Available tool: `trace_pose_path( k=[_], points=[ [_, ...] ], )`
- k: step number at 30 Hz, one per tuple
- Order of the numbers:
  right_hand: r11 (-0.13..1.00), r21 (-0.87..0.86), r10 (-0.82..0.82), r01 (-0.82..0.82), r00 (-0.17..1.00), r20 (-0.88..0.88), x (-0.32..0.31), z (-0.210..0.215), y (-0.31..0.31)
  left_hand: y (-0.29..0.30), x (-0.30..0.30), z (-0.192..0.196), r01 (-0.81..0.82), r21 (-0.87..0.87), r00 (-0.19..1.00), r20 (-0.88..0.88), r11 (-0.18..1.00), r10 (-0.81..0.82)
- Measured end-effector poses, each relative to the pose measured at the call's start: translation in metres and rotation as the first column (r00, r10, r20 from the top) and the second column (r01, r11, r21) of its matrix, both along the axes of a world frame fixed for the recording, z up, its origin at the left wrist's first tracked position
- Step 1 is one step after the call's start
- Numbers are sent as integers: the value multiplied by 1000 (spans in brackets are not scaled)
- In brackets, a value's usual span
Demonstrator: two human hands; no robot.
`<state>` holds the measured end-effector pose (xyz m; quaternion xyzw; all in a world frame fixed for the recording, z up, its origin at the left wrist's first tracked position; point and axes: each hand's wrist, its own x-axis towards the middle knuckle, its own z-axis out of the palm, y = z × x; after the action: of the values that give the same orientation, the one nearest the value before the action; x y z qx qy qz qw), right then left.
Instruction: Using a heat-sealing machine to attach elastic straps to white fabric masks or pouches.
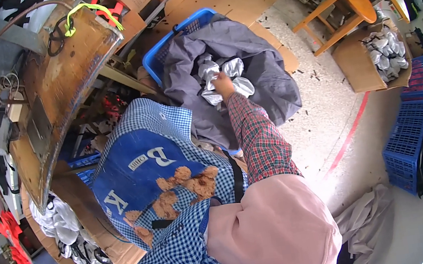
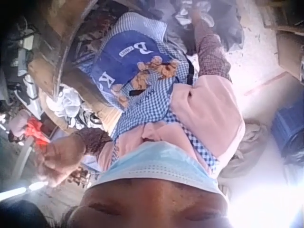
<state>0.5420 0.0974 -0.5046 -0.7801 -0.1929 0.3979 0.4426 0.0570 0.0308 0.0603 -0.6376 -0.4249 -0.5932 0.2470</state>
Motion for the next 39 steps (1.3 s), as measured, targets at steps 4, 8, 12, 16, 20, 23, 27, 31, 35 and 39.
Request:
trace_pose_path(
  k=[4, 8, 12, 16, 20, 23, 27, 31, 35, 39],
  points=[
    [955, 168, -148, 243, 884, -443, 15, 61, 74, 35, 49, -97, 96, -869, 874, -159, 485, -458],
    [901, 352, 148, -253, 943, 298, 81, 17, 94, 73, 23, -190, 68, -937, 853, -123, 343, -508],
    [903, 174, -184, 392, 721, -669, 84, 55, 154, 84, -11, -239, -16, -948, 908, -147, 318, -393],
    [860, 441, 44, 258, 823, -567, 91, 119, 200, 89, -22, -256, 12, -955, 937, -94, 298, -337],
    [830, 541, 184, 137, 848, -497, 88, 148, 225, 87, -20, -256, 27, -946, 966, -59, 323, -253],
    [966, 184, 195, -184, 980, -46, 73, 137, 222, 84, -19, -256, 23, -945, 975, -52, 327, -217],
    [934, 348, -72, -79, 914, 400, 69, 58, 151, 88, -11, -263, 43, -948, 967, -40, 315, -253],
    [974, -93, 223, -206, 812, 540, 29, 27, 27, 81, -21, -260, -3, -946, 970, -82, 324, -230],
    [902, -369, 413, -224, 699, 584, 13, -4, -91, 84, -14, -260, 22, -948, 964, -64, 318, -258],
    [786, -575, 558, -225, 657, 506, -18, 4, -152, 84, -20, -267, 30, -935, 955, -77, 352, -286]
  ],
)
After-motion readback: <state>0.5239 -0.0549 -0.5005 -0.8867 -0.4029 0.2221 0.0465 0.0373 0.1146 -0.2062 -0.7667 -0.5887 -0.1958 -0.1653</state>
